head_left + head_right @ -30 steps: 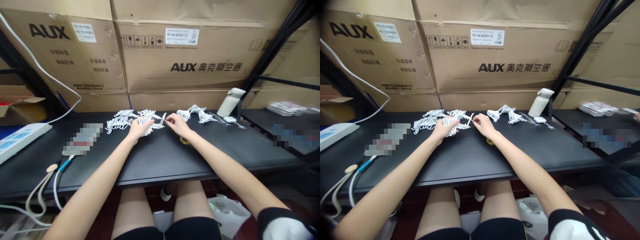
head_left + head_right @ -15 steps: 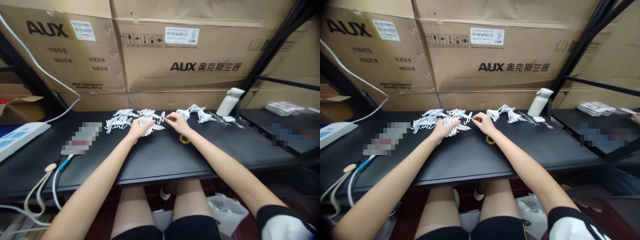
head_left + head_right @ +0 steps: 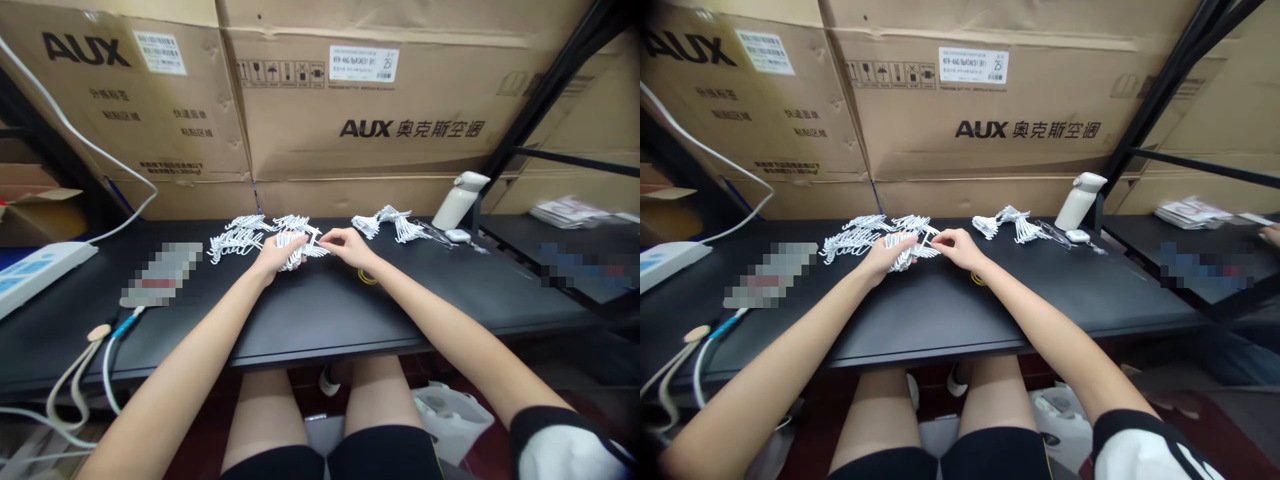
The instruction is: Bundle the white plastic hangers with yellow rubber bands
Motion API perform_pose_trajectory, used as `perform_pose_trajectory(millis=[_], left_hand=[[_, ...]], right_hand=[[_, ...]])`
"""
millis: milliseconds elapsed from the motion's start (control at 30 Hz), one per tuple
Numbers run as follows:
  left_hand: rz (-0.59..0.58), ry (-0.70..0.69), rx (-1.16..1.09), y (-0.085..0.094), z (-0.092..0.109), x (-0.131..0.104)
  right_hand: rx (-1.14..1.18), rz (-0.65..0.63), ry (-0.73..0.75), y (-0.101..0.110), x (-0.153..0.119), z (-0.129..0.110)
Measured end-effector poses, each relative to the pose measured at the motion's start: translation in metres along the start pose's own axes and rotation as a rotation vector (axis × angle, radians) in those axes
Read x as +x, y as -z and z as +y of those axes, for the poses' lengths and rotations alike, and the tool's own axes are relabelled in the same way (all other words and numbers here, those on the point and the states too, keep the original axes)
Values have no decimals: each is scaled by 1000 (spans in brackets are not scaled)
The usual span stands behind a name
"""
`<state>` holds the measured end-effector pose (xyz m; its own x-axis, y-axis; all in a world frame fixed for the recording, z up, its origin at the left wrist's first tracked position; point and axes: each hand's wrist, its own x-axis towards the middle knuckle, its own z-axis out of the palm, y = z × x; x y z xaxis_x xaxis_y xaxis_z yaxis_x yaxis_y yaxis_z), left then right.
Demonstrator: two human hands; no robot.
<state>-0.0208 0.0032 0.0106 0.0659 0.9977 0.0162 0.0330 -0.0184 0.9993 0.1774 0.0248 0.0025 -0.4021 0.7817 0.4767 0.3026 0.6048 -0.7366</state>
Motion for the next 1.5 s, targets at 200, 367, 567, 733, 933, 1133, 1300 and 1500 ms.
perform_pose_trajectory(millis=[200, 367, 567, 733, 933, 1133, 1300, 1500], left_hand=[[-19, 32, 24, 1, -1, 1], [-56, 83, 5, -1, 1, -1], [-77, 99, -5, 1, 2, -1], [-158, 132, -28, 2, 3, -3], [-118, 117, -33, 0, 3, -3], [-106, 123, -60, 0, 2, -3], [-113, 109, -27, 0, 5, -5], [-145, 73, 37, 3, 2, -4]], right_hand=[[142, -100, -118, 4, 1, -4], [254, -170, -188, 9, 2, -9], [332, -164, -273, 7, 1, -13], [446, -145, -355, 2, 0, -15], [498, -137, -399, 2, -1, -16], [401, -110, -355, -2, -2, -24], [390, -142, -294, -3, -3, -25], [420, -187, -347, -8, -6, -22]])
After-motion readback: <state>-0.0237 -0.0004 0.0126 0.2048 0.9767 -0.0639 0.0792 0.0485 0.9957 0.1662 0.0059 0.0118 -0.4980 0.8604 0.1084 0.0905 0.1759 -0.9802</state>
